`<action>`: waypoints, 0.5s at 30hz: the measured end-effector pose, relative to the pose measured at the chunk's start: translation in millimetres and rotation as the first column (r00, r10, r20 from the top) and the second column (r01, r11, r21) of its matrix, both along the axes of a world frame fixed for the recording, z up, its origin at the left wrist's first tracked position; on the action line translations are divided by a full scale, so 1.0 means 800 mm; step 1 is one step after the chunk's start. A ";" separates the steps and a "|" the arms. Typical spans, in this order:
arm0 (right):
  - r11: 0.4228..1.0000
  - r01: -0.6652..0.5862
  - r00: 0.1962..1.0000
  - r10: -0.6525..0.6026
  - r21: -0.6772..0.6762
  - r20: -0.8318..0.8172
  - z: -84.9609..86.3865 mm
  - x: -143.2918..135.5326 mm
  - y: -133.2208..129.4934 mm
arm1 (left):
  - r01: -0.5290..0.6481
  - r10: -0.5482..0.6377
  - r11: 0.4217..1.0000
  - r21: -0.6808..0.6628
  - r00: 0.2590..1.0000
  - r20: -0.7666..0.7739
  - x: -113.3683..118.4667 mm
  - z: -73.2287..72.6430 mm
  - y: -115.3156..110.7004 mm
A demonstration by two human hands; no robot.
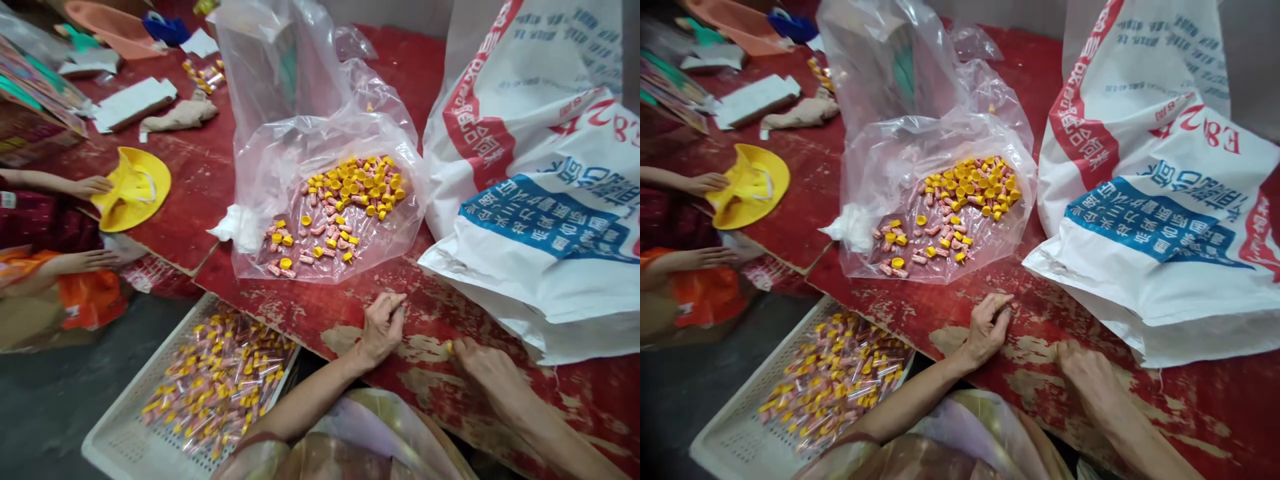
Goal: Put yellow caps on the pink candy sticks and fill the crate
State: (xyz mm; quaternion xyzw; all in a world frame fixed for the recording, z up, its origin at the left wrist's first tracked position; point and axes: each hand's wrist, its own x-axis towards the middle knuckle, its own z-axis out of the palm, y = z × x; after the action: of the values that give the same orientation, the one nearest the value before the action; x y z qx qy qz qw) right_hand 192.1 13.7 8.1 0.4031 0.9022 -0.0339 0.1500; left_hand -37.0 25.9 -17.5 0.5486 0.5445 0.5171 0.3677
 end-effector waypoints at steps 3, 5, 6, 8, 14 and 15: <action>0.998 0.054 0.994 -0.058 -0.044 -0.088 -0.003 0.011 0.005 | -0.012 0.012 1.000 0.007 1.000 -0.009 0.000 -0.002 -0.002; 0.989 0.114 0.961 -0.133 -0.094 -0.241 -0.005 0.013 0.007 | -0.013 0.014 1.000 0.015 1.000 -0.008 -0.003 -0.003 -0.005; 0.986 0.139 0.922 -0.165 -0.096 -0.350 -0.007 0.009 0.006 | 0.002 -0.002 1.000 0.020 1.000 -0.008 -0.005 -0.002 -0.007; 0.982 0.179 0.809 -0.183 -0.063 -0.559 -0.010 -0.013 0.000 | 0.072 -0.072 0.997 0.024 0.997 -0.005 -0.010 0.000 -0.015; 0.981 0.195 0.522 -0.125 -0.025 -0.843 -0.025 -0.122 -0.041 | 0.215 -0.211 0.975 -0.054 0.976 0.061 -0.020 0.010 -0.049; 0.978 0.208 0.494 -0.128 -0.026 -0.860 -0.026 -0.130 -0.046 | 0.188 -0.179 0.978 -0.086 0.978 0.108 -0.022 0.012 -0.054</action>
State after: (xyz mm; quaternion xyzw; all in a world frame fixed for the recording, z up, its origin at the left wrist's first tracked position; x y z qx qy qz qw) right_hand 88.5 -23.5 -12.9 0.4250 0.8150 -0.2062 -0.3355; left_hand -54.7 -17.4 -8.3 0.5518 0.4965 0.4812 0.4664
